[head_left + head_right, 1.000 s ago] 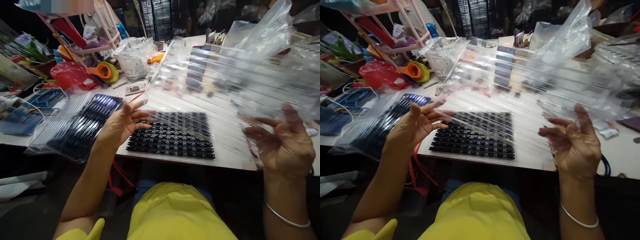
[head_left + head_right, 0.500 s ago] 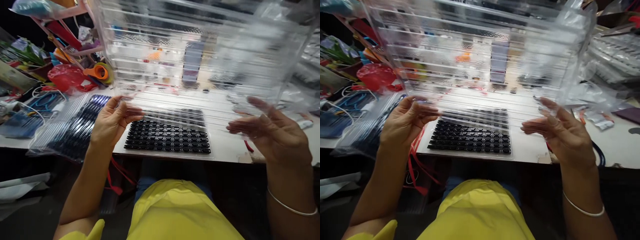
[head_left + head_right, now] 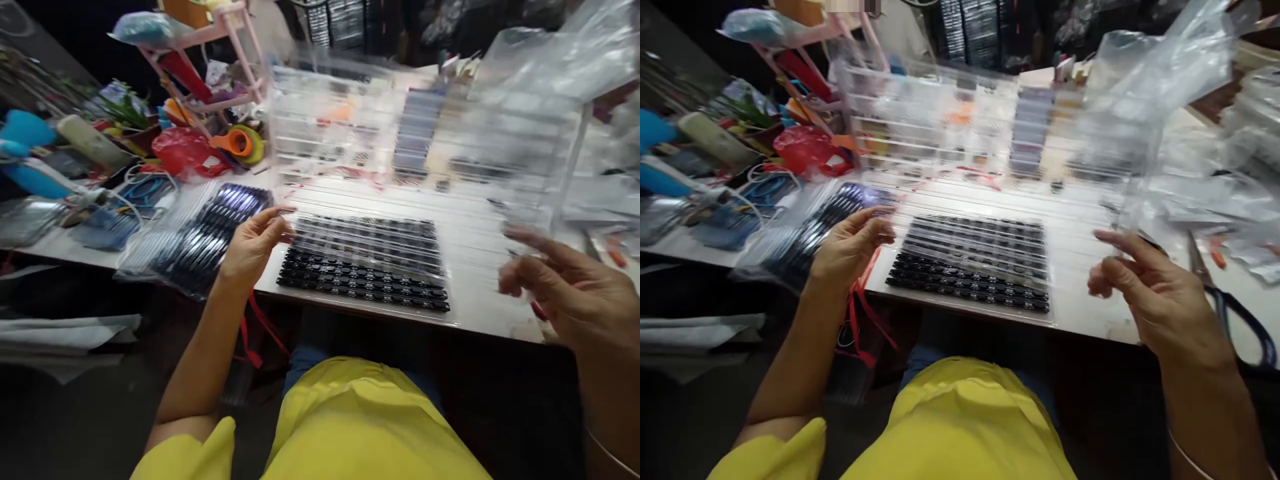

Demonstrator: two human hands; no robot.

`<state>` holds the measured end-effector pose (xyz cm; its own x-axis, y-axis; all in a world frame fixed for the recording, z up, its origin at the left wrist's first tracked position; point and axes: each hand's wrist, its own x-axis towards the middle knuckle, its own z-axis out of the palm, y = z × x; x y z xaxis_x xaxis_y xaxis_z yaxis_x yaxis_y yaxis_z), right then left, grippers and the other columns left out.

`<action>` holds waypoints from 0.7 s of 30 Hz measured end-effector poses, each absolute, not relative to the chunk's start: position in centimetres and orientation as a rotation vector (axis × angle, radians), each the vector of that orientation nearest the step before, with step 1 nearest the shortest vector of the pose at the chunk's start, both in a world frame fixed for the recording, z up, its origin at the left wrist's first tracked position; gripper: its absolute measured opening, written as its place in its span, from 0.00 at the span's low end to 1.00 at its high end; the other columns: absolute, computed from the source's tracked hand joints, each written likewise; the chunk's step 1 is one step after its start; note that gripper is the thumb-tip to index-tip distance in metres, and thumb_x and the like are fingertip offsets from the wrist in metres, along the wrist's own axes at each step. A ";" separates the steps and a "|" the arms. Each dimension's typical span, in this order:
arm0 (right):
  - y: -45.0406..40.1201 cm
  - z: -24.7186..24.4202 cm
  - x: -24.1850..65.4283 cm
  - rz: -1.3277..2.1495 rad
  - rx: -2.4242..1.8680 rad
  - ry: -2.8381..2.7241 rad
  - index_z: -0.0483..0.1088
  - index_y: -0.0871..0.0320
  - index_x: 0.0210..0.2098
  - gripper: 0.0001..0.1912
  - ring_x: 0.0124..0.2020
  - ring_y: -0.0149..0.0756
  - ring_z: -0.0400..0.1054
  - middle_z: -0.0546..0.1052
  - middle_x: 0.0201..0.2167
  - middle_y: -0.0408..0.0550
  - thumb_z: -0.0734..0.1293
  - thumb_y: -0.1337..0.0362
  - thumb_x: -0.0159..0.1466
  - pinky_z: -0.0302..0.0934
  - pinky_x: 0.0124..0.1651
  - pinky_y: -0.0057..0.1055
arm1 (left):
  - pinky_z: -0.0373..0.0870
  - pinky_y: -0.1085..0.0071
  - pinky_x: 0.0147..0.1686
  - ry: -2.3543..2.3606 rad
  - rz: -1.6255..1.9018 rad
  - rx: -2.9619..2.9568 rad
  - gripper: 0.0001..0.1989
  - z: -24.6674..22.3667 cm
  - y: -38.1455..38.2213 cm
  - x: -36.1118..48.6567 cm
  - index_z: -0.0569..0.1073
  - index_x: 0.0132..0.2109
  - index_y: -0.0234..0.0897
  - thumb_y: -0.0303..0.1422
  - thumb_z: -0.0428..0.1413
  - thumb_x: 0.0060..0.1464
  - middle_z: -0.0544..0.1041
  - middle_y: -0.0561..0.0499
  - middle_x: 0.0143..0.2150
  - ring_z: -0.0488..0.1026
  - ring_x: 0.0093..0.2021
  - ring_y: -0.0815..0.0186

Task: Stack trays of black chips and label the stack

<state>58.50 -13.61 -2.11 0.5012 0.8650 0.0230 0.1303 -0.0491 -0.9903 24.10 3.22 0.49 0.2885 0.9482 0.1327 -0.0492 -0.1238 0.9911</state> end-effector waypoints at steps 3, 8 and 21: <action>-13.4 -3.8 57.8 0.836 -1.601 -0.958 0.70 0.55 0.52 0.30 0.24 0.33 0.63 0.70 0.20 0.43 0.71 0.48 0.54 0.59 0.25 0.29 | 0.66 0.75 0.31 1.061 1.057 1.495 0.17 -0.7 2.6 22.2 0.77 0.45 0.35 0.39 0.61 0.50 0.72 0.54 0.27 0.68 0.28 0.72; -12.9 -5.6 55.6 0.961 -1.713 -0.883 0.71 0.63 0.50 0.39 0.20 0.31 0.58 0.70 0.19 0.44 0.73 0.43 0.46 0.54 0.19 0.26 | 0.63 0.72 0.28 1.302 0.924 1.668 0.20 -3.0 1.3 19.3 0.77 0.37 0.33 0.46 0.53 0.54 0.64 0.55 0.21 0.64 0.25 0.70; -14.3 -5.8 54.3 1.011 -1.836 -0.792 0.64 0.54 0.59 0.45 0.24 0.40 0.62 0.69 0.21 0.42 0.73 0.45 0.45 0.60 0.21 0.32 | 0.69 0.61 0.44 1.511 0.716 1.869 0.25 -6.2 -0.3 16.9 0.71 0.55 0.29 0.41 0.51 0.55 0.78 0.41 0.43 0.74 0.41 0.58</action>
